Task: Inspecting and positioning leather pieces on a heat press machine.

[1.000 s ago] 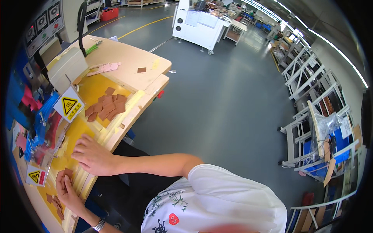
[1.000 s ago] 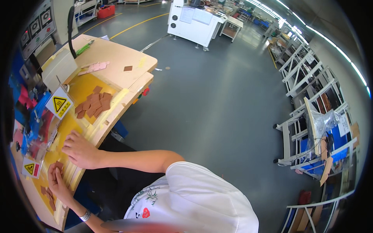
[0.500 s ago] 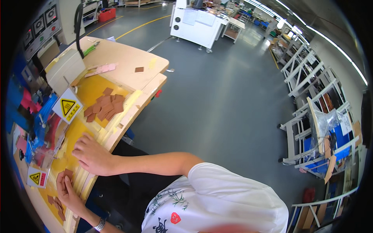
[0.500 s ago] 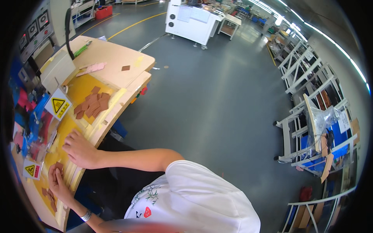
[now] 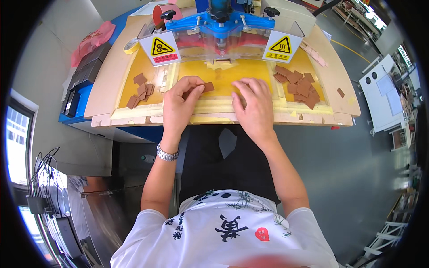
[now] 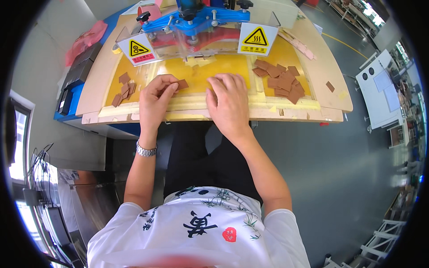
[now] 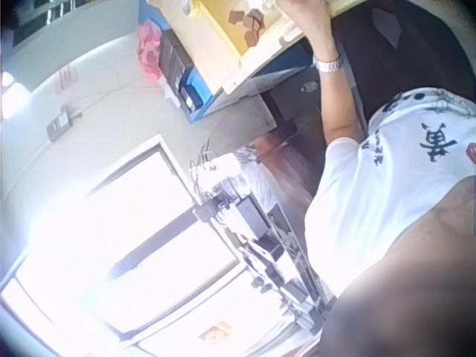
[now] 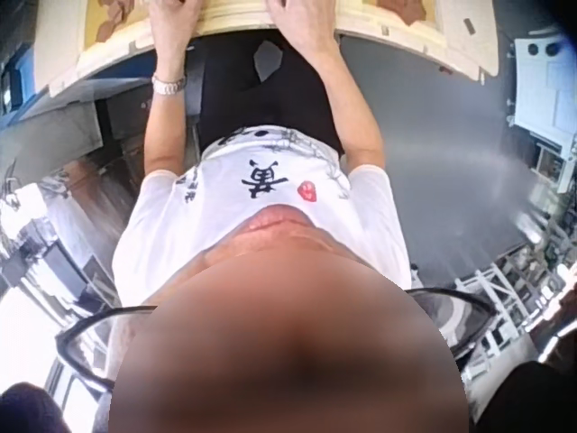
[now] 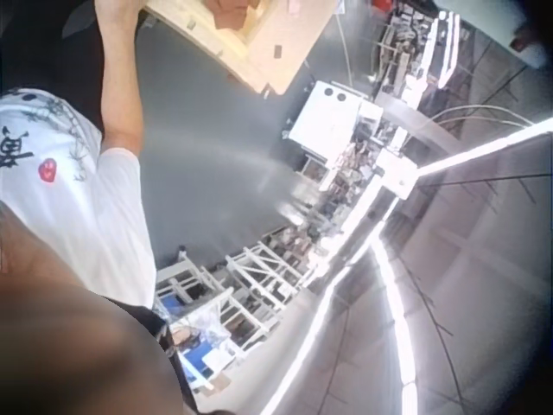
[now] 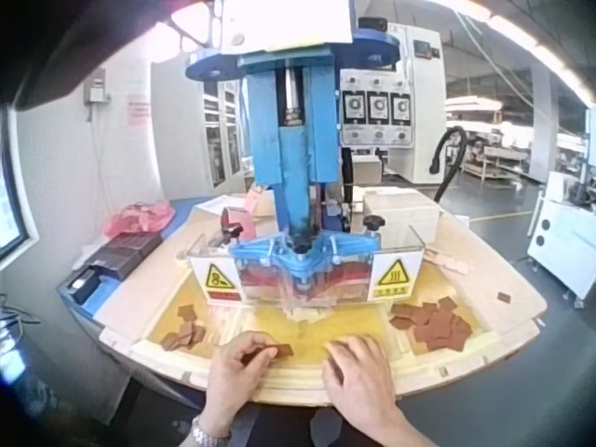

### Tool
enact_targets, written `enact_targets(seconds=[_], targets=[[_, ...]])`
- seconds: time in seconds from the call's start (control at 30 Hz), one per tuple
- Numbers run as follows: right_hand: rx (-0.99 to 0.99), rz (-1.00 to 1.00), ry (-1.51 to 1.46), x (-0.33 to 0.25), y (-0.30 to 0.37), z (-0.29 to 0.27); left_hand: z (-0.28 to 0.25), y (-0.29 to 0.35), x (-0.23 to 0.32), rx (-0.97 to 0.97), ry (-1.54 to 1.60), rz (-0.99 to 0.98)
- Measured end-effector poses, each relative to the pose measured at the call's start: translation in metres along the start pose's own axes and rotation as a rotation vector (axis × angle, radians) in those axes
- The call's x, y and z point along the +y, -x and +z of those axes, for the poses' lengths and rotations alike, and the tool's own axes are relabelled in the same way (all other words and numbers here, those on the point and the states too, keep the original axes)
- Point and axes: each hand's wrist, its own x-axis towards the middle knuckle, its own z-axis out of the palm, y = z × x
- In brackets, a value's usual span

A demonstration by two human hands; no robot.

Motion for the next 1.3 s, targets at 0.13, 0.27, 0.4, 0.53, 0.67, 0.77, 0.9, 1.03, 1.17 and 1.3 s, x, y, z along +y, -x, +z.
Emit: enact_targets(seconds=[0.13,0.27,0.4,0.53,0.67,0.77,0.9,1.03,1.17,1.3], targets=[[-0.012,0.012,-0.018,-0.003,-0.002,0.0,-0.003,-0.001,-0.002,0.011,0.027,0.004],[-0.004,0.106,-0.255,0.0,-0.004,-0.004,-0.001,0.0,0.002,0.008,0.035,0.007],[-0.217,0.568,-0.994,0.027,-0.035,0.0,0.0,0.0,0.0,0.003,0.011,0.037],[-0.381,0.769,-1.212,0.047,-0.078,0.028,0.0,0.0,0.004,-0.019,0.027,0.051],[-0.446,0.846,-1.19,0.048,-0.099,0.046,-0.002,0.001,0.0,-0.025,0.026,0.047],[-0.36,0.978,-1.071,0.048,-0.103,0.055,-0.001,0.0,-0.002,-0.039,0.051,0.065],[-0.27,1.038,-0.978,0.048,-0.111,0.066,-0.001,0.001,-0.003,-0.029,0.048,0.099],[-0.265,1.097,-0.907,0.057,-0.118,0.071,-0.003,0.001,0.001,-0.056,0.035,0.089],[-0.296,1.082,-0.849,0.055,-0.116,0.07,-0.005,0.001,0.002,-0.048,0.017,0.1],[-0.295,1.025,-0.9,0.054,-0.112,0.066,-0.005,0.001,0.002,-0.043,0.016,0.1]])
